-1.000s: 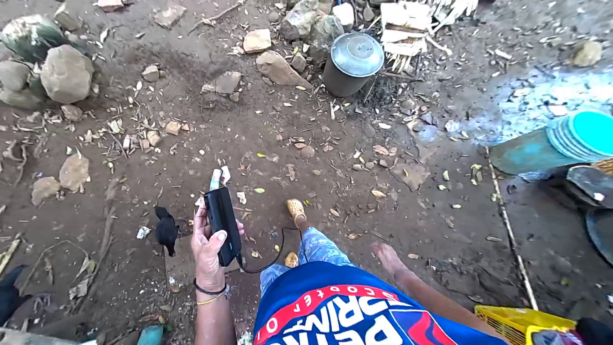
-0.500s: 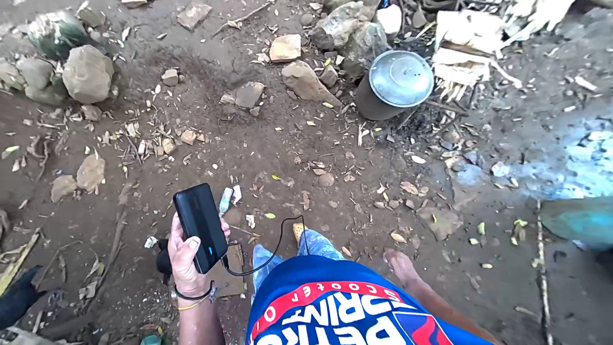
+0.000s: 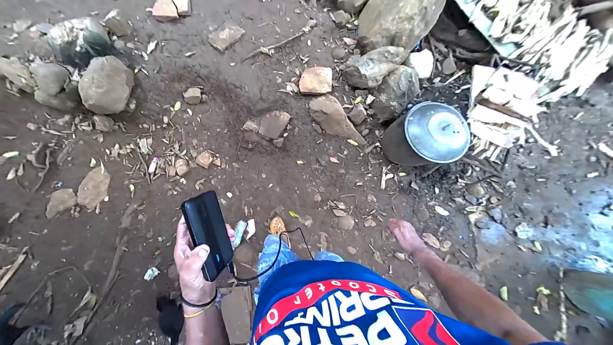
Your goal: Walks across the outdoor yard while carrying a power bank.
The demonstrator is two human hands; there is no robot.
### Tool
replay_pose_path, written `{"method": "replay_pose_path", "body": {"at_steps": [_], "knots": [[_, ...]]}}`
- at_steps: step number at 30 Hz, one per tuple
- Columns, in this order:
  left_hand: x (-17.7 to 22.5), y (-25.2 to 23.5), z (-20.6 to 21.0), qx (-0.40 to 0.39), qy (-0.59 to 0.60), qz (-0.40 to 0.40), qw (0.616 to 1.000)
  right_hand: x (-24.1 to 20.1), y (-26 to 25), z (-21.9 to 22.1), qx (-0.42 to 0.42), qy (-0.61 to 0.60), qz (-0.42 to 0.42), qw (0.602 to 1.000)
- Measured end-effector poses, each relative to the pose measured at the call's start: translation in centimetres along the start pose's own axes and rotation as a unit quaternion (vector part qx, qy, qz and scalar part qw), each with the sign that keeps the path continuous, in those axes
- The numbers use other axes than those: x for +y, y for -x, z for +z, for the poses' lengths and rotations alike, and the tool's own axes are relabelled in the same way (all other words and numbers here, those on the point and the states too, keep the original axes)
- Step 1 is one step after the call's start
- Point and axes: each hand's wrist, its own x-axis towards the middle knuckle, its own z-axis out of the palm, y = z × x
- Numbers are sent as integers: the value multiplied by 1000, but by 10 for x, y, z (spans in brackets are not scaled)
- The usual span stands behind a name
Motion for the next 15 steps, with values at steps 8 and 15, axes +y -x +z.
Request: {"method": "replay_pose_path", "body": {"at_steps": [8,15], "knots": [[29,-108,-37,-7,14,6,1000,-84,-18,43,-96,34,34,994],[22,-184,-65,40,29,6,999,-153,-81,39,-146,107,-34,983]]}}
